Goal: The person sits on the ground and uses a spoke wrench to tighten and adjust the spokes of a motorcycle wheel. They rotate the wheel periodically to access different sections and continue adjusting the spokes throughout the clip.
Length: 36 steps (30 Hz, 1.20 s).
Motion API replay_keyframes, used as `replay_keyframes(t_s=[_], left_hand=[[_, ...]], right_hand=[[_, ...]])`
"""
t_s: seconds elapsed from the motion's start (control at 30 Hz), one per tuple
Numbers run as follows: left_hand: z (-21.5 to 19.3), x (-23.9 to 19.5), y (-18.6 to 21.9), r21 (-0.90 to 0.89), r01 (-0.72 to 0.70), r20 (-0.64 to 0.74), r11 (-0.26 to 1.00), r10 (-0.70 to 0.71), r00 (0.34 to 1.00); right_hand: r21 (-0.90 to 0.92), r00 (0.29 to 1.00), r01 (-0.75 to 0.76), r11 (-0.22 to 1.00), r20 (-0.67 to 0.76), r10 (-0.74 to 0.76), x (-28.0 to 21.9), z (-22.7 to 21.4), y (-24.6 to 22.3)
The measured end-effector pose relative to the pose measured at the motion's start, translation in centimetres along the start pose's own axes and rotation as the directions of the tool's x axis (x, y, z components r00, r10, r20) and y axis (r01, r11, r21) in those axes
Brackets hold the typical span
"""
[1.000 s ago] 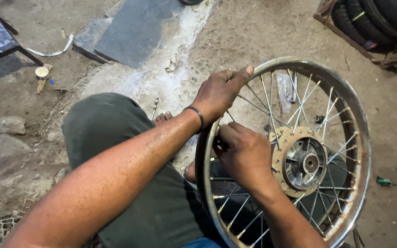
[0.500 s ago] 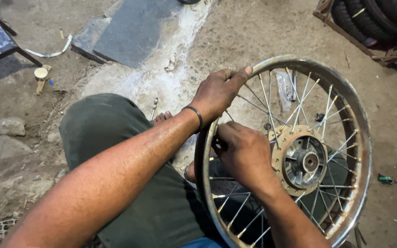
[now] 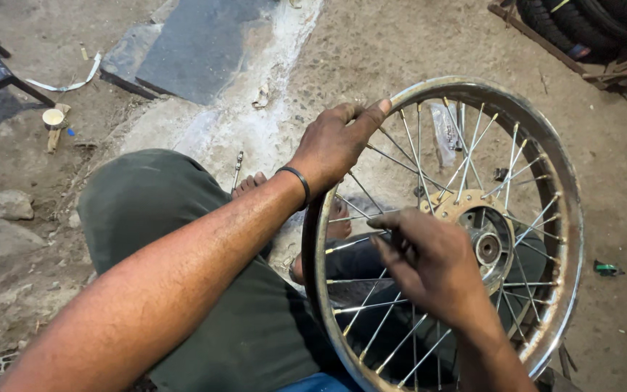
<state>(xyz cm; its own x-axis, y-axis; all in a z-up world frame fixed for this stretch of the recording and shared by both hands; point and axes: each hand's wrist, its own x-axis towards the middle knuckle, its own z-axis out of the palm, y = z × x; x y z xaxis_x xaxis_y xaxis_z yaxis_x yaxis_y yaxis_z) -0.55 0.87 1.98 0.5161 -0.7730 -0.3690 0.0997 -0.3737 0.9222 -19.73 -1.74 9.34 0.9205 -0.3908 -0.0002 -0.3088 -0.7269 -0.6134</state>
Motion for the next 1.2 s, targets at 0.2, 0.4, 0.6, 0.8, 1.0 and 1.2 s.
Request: replay_keyframes(t_s=[0.2,0.4,0.6,0.8,1.0,1.2], left_hand=[[0.5,0.5,-0.6,0.087,-0.162,-0.073,0.983,0.168,0.983],[0.7,0.8,-0.8,0.106,-0.068,-0.041,0.992,0.073,0.997],[0.9,1.3,-1.5,0.053,-0.11,-0.053,0.993,0.113,0.992],[0.6,0.5,-0.8,0.082,-0.024,0.001,0.996,0.024,1.0],[0.5,0.2,-0.5,0.056,-0.132,-0.061,0.99,0.135,0.989],[0.5,0.5,-0.5,0.082,-0.123,-0.044,0.989,0.127,0.991]], right_hand=[[-0.226,0.947,0.299,0.927,-0.049,-0.317,-3.0,4.8,0.7],[-0.214,0.964,0.214,0.953,-0.111,-0.242,-2.0,5.6,0.9],[-0.221,0.969,0.182,0.958,-0.125,-0.213,-1.5,5.5,0.1],[-0.228,0.955,0.242,0.943,-0.116,-0.273,-0.9,5.3,-0.5],[-0.239,0.943,0.28,0.93,-0.113,-0.313,-0.8,5.2,-0.7],[-0.269,0.967,0.219,0.938,-0.069,-0.245,-0.8,4.9,-1.0]])
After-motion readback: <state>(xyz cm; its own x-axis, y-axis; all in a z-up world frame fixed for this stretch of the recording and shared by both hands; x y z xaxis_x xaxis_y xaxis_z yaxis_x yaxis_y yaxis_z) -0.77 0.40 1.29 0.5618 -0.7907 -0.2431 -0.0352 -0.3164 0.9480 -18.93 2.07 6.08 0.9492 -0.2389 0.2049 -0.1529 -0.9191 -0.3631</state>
